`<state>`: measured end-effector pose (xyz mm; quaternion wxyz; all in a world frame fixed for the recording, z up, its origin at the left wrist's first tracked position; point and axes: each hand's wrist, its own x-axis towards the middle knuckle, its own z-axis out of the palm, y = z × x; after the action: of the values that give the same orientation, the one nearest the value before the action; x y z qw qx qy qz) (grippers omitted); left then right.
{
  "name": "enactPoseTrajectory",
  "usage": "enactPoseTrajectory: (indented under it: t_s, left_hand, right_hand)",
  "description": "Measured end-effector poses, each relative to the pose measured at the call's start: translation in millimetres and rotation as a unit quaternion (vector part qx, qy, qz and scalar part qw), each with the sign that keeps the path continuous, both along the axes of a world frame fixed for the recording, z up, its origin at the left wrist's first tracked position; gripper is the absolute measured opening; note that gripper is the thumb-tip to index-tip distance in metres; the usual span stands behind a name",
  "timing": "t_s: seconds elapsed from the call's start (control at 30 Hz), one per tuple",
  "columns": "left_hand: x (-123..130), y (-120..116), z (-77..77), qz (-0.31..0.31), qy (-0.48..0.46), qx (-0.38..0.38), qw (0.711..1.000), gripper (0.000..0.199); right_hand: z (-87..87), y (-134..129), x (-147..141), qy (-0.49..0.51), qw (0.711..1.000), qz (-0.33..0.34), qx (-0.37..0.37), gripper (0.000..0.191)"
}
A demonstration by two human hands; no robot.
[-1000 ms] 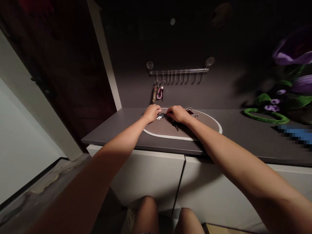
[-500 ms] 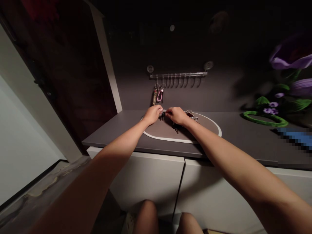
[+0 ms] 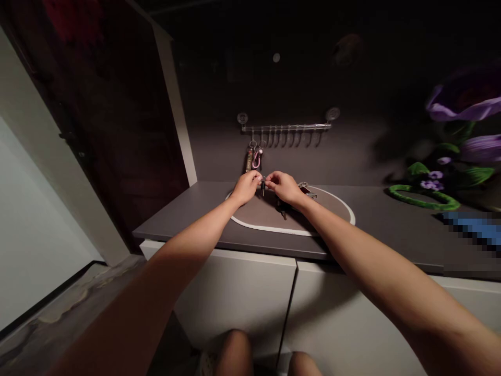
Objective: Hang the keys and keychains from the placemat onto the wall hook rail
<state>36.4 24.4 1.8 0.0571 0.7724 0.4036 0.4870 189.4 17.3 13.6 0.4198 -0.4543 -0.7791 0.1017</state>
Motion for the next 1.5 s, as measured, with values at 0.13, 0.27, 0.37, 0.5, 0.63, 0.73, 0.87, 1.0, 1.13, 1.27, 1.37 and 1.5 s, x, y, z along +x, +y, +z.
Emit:
enactPoseTrajectory:
  t_s: [0.13, 0.27, 0.37, 0.5, 0.63, 0.73, 0.87, 1.0, 1.13, 1.27, 1.37, 1.5]
  left_hand:
    - [0, -1, 1.0, 0.003, -0.011, 0.009, 1.000, 0.015]
    - [0, 0, 0.7, 0.006, -0.015, 0.014, 1.000, 0.014]
    - [1, 1, -0.5, 0.001, -0.019, 0.015, 1.000, 0.015]
    - [2, 1, -2.1, -0.013, -0.027, 0.025, 0.999, 0.015]
    - [3, 0, -2.9, -0.018, -0.024, 0.030, 0.999, 0.018]
    - [4, 1, -3.4, -0.013, -0.030, 0.023, 0.999, 0.020]
    - [5, 2, -4.2, 0.019, -0.042, 0.020, 0.999, 0.023]
    - [4, 2, -5.0, 0.068, 0.002, 0.019, 0.998, 0.024]
    - [3, 1, -6.4, 0.086, 0.033, 0.015, 0.996, 0.023]
    - [4, 1, -7.6, 0.089, 0.049, 0.004, 0.995, 0.022]
    - [6, 0, -7.9, 0.087, 0.055, 0.002, 0.995, 0.022]
    - [7, -2, -7.2, 0.079, 0.055, -0.004, 0.995, 0.023]
  right_hand:
    - [-1.8, 2, -1, 0.075, 0.996, 0.040, -0.041, 0.010]
    - [-2.5, 2, -2, 0.142, 0.982, 0.087, -0.084, 0.013]
    - [-2.9, 2, -1, 0.153, 0.981, 0.084, -0.080, 0.016]
    - [-3.6, 4, 0, 0.152, 0.982, 0.088, -0.069, 0.018]
    - [-3.7, 6, 2, 0.139, 0.986, 0.085, -0.039, 0.017]
    - [-2.4, 7, 3, 0.126, 0.988, 0.088, -0.014, 0.018]
    - [0.4, 6, 4, 0.117, 0.990, 0.075, 0.016, 0.018]
    - [2.1, 9, 3, 0.144, 0.988, 0.057, 0.020, 0.017]
    - [8.1, 17, 1, 0.206, 0.977, 0.051, 0.001, 0.016]
    - [22.7, 23, -4, 0.276, 0.959, 0.057, -0.044, 0.012]
    - [36.2, 26, -8, 0.302, 0.950, 0.051, -0.058, 0.009]
    - [51.5, 37, -14, 0.327, 0.943, 0.026, -0.048, 0.006]
